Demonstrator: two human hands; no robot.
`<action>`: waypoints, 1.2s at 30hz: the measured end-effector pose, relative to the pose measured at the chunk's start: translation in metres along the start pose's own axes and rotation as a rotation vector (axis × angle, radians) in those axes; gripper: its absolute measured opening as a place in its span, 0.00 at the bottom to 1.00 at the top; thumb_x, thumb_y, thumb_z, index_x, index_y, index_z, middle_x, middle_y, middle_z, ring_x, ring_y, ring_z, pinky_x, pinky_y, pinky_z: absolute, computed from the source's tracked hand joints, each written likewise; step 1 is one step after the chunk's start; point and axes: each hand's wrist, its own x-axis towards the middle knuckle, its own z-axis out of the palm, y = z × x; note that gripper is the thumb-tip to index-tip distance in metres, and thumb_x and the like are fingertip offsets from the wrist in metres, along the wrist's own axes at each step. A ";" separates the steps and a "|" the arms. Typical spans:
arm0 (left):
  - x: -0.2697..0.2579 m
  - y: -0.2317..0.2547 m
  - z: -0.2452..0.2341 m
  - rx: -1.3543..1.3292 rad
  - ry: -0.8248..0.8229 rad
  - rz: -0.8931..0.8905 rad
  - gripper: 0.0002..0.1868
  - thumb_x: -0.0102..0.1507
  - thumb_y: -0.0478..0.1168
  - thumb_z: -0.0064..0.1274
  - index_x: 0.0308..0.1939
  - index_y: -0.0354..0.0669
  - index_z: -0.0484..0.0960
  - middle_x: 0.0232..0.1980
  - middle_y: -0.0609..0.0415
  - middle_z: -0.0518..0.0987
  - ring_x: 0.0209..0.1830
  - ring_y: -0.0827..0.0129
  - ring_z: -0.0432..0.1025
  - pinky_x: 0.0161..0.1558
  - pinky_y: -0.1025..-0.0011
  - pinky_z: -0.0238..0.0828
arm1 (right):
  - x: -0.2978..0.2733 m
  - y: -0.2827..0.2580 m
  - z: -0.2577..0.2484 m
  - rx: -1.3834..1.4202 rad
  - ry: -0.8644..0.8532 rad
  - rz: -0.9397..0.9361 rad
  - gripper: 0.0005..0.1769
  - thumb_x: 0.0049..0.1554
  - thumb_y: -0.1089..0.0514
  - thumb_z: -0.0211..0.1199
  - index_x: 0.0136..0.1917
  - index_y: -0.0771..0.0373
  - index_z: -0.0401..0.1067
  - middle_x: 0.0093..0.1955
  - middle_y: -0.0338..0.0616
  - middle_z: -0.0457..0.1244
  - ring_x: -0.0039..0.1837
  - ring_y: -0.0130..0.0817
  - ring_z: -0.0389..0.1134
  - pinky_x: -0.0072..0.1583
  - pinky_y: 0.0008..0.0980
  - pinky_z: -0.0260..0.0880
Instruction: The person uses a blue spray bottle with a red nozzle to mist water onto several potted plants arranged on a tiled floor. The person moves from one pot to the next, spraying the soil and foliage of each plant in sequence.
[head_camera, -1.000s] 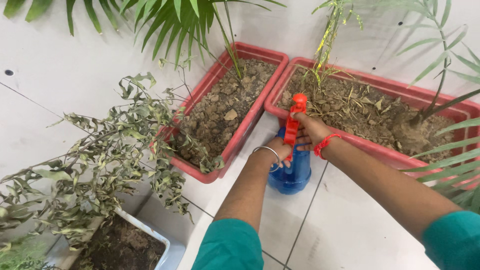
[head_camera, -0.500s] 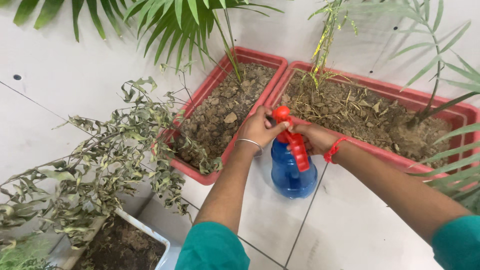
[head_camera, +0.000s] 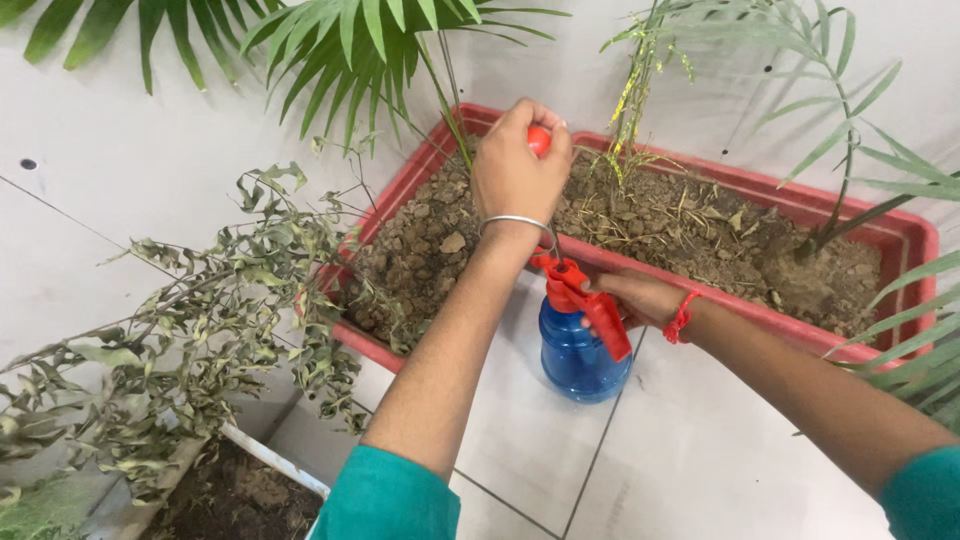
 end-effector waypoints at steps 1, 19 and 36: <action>0.005 0.006 0.000 -0.009 -0.020 -0.073 0.06 0.59 0.45 0.56 0.35 0.50 0.81 0.37 0.53 0.85 0.38 0.58 0.81 0.42 0.60 0.77 | -0.001 -0.001 0.001 -0.029 0.035 0.010 0.34 0.53 0.42 0.55 0.72 0.48 0.66 0.59 0.36 0.69 0.53 0.30 0.71 0.59 0.46 0.71; -0.073 -0.080 0.017 0.213 -0.580 -0.088 0.28 0.67 0.57 0.42 0.61 0.42 0.77 0.60 0.40 0.79 0.58 0.45 0.73 0.59 0.53 0.67 | 0.047 0.025 0.003 0.138 0.189 -0.061 0.28 0.61 0.40 0.49 0.64 0.61 0.70 0.46 0.46 0.69 0.41 0.35 0.71 0.47 0.38 0.76; -0.070 -0.163 0.069 -0.385 0.125 -0.896 0.24 0.63 0.52 0.51 0.26 0.34 0.84 0.25 0.49 0.82 0.28 0.57 0.79 0.34 0.60 0.75 | 0.073 -0.061 0.034 0.287 0.556 -0.161 0.23 0.61 0.36 0.54 0.45 0.57 0.73 0.34 0.38 0.63 0.33 0.32 0.63 0.38 0.35 0.66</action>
